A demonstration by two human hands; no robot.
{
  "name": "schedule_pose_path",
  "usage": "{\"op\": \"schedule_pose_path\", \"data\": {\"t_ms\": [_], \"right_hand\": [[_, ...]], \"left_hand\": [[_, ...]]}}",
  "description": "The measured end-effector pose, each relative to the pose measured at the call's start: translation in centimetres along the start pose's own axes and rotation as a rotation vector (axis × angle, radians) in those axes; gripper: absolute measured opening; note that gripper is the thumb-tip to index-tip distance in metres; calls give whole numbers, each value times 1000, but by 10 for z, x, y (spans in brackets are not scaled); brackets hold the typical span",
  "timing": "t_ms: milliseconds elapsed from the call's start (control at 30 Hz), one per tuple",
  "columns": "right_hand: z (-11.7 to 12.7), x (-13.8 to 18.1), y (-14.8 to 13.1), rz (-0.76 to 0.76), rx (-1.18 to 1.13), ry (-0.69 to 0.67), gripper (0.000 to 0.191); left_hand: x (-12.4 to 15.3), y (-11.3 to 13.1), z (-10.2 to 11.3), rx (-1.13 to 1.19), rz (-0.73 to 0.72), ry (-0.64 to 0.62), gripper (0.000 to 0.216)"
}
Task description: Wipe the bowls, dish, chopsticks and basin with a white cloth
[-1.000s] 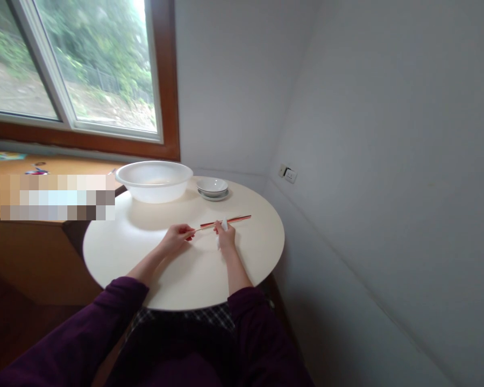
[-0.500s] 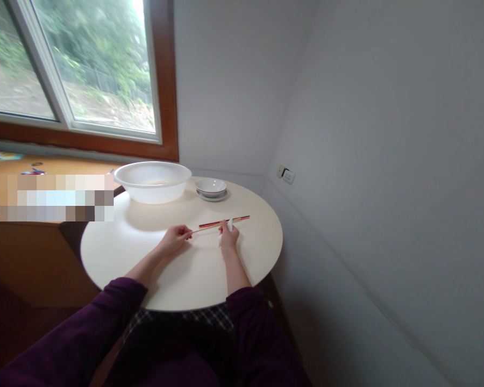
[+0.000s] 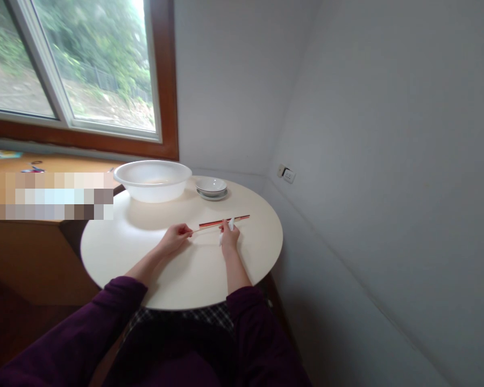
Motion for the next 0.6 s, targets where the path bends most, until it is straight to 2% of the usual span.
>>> {"op": "schedule_pose_path", "data": {"t_ms": [300,433,600], "right_hand": [[3,-2,-6,-59,-87,39,17],[8,-6,-11,-59,-121,107,15],[16,-8,-15,9,-136,211,12]], "left_hand": [[-2,-3,3,-48,21,65,16],[-4,-6,4,-82,31,88,15],[-5,-10,3,-146,39,104,13]]}}
Point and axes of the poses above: each hand's wrist, its own x-axis away from the middle knuckle, its own z-axis out of the back of the hand, y = z × x, the point moved 2 cm from there along -x, towards the middle knuckle, and after that the axes turned 5 degrees about -x, right-handed, at the moved point
